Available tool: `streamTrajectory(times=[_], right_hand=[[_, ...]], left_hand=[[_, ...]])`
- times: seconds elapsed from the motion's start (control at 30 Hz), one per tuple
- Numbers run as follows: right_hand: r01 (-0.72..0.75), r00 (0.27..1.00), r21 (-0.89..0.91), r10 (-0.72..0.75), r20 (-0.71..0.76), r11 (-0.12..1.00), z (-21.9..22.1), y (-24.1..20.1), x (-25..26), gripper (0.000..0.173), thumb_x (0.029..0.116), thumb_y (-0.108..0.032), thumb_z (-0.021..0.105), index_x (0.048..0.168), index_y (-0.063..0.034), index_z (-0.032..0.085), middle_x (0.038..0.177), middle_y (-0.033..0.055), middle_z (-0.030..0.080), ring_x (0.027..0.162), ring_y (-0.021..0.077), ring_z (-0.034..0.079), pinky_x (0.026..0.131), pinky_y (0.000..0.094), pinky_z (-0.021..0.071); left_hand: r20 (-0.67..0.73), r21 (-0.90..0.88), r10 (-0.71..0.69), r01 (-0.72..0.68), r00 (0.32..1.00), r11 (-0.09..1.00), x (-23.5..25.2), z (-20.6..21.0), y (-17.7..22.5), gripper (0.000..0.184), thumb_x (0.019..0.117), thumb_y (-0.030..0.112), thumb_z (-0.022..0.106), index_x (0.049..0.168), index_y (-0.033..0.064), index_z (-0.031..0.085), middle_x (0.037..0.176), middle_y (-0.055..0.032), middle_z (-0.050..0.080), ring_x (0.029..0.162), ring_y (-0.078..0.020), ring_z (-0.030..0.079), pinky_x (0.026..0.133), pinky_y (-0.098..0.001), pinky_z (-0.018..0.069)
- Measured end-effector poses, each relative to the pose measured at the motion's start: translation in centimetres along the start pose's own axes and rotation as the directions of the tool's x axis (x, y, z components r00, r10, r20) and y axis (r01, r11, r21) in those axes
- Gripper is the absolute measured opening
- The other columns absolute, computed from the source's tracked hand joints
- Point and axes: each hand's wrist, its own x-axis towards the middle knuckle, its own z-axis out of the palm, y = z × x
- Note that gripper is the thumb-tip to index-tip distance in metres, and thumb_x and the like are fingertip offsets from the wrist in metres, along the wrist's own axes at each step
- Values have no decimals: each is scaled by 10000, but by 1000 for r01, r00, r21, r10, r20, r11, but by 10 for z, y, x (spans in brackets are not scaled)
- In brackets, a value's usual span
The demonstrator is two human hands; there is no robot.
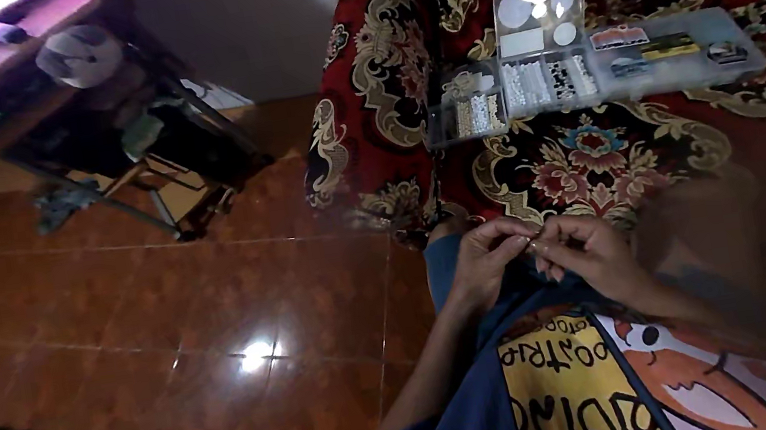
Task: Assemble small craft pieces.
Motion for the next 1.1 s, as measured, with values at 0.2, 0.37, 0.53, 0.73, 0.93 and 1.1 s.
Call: streamTrajectory(times=[0.2,0.37,0.53,0.73,0.93,1.1], right_hand=[[-4,1000,-2,4,-6,1000,0,1,0,112,982,-119,629,891,-88,687,747,-87,708,595,-17,629,560,157,545],[-45,999,-3,45,14,999,0,4,0,106,983,-102,638,897,-70,692,755,-76,721,589,-10,635,559,166,552],[-105,994,-4,105,16,994,3,3,1,108,983,-113,646,926,-44,705,764,-73,726,577,-18,627,555,168,550],[-96,995,62,97,-9,993,7,4,1,67,975,-94,655,983,-42,696,788,-64,729,590,-12,633,556,169,550],[-135,990,97,138,-22,986,7,3,1,65,983,-102,649,991,-49,686,782,-65,726,587,2,641,558,180,557],[-130,991,108,132,-18,986,7,3,1,87,991,-109,641,1012,-33,678,801,-51,724,604,8,647,578,190,566]], left_hand=[[54,-32,18,-16,998,999,2,-6,-3,144,929,22,653,940,131,747,1013,40,720,953,-67,675,838,-265,570],[106,30,62,-65,992,997,3,-12,-5,98,914,61,701,927,147,748,1010,61,714,978,-47,662,867,-247,554],[83,120,95,-104,992,987,2,-16,-5,59,891,115,755,906,164,785,1022,65,722,985,-31,658,866,-226,556],[41,172,126,-132,991,976,2,-15,-4,71,928,127,715,900,140,778,1043,56,707,1010,-34,644,885,-221,546],[0,245,186,-180,983,952,1,-8,-3,84,943,183,711,901,130,761,1049,51,702,1017,-30,642,899,-213,542],[-2,353,280,-261,960,898,2,-4,-4,114,953,242,705,913,146,751,1064,55,697,1017,-27,644,893,-207,547]])
